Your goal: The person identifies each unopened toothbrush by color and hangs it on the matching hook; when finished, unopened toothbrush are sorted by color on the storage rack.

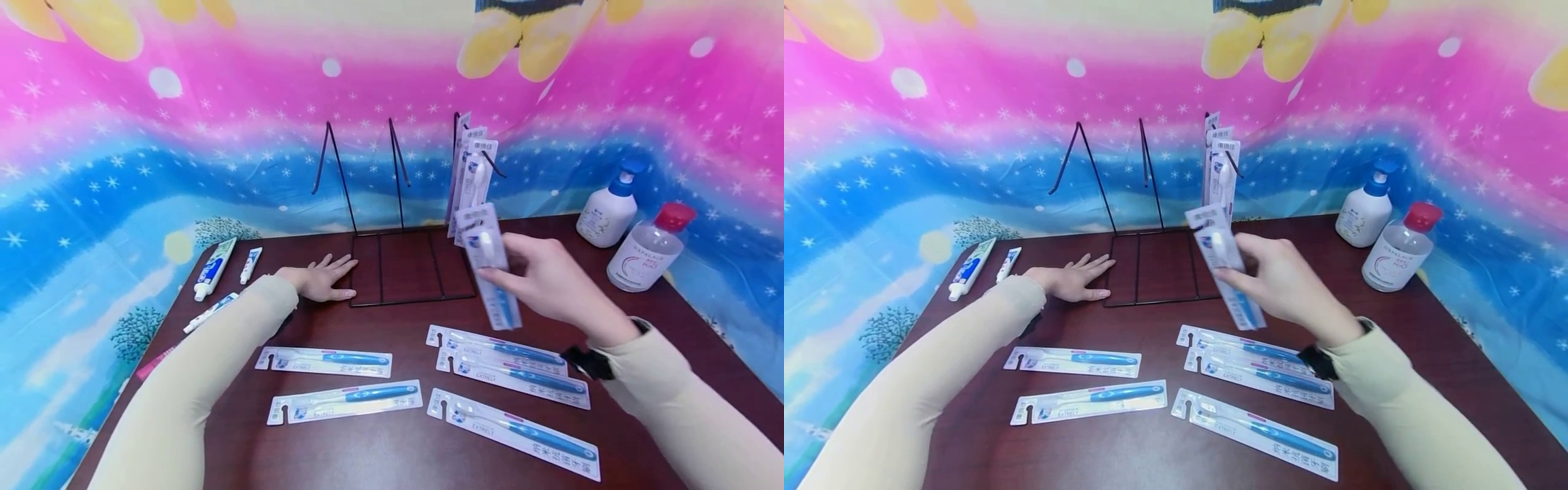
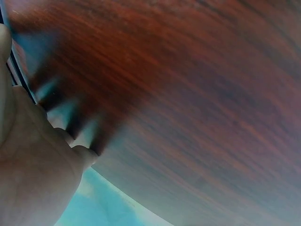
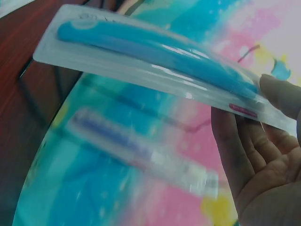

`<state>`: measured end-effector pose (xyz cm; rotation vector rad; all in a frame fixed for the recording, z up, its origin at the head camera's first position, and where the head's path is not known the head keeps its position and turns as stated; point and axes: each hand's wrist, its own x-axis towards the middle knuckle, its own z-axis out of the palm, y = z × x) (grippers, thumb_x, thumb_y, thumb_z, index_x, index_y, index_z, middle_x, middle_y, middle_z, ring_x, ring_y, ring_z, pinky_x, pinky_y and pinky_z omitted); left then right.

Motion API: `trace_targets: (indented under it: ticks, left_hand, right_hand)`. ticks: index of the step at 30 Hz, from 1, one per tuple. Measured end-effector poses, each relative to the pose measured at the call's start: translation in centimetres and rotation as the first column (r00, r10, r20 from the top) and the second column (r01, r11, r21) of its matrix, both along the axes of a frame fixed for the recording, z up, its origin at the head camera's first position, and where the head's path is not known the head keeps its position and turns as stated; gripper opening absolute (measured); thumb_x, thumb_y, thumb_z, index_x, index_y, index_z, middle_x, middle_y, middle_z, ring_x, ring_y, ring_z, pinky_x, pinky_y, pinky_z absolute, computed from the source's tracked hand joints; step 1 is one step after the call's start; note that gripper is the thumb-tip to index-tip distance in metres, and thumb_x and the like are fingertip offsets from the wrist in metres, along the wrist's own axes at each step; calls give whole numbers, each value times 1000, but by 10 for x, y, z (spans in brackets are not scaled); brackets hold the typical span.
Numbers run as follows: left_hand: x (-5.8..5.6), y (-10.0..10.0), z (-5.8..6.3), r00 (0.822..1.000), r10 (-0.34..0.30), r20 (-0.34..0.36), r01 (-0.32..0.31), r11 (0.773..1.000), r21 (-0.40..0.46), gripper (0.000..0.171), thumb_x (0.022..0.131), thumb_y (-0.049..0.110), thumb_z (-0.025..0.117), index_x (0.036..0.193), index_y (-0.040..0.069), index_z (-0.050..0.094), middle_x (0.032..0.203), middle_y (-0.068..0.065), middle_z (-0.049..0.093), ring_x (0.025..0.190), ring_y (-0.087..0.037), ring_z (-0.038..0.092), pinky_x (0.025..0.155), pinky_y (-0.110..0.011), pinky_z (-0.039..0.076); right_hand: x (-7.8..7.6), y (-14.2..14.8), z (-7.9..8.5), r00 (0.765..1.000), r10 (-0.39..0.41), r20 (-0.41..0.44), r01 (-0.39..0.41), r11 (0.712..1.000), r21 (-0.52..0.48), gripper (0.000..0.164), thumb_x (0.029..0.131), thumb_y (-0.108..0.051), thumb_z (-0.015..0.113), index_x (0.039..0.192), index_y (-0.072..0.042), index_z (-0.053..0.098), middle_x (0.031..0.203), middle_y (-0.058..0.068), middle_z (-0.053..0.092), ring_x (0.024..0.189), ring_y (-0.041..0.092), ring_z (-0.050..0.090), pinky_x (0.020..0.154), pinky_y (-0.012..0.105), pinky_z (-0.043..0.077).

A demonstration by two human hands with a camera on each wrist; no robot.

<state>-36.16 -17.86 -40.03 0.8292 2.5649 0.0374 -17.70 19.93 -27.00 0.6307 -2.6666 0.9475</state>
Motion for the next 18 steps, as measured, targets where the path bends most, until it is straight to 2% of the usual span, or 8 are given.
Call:
trace_targets:
  ticks: [8, 12, 18]
  left_hand:
    - [0, 0, 1, 1000, -3, -15, 3, 1000, -10, 83, 87, 67, 34, 149, 22, 0, 154, -4, -6, 137, -38, -6, 104, -59, 6]
    - [0, 1, 1, 1000, -5, -20, 5, 1000, -9, 83, 87, 67, 34, 149, 22, 1, 154, -4, -5, 137, -38, -5, 104, -59, 7]
    - [1, 1, 2, 1000, 0, -10, 0, 1000, -11, 83, 87, 66, 35, 149, 23, 1, 154, -3, -5, 137, -37, -6, 104, -59, 8]
  right_hand:
    - [-36, -52, 5, 997, 52, 48, -48, 995, -93, 39, 84, -35, 67, 117, -18, 58, 109, 1, 62, 88, 12, 63, 69, 37, 53]
    - [-53, -64, 5, 997, 62, 54, -54, 990, -129, 36, 84, -34, 67, 114, -16, 59, 105, 1, 64, 86, 12, 63, 68, 36, 53]
    - [-69, -73, 0, 994, 78, 75, -67, 988, -142, 34, 85, -32, 67, 113, -16, 60, 103, 0, 65, 84, 10, 63, 67, 34, 52]
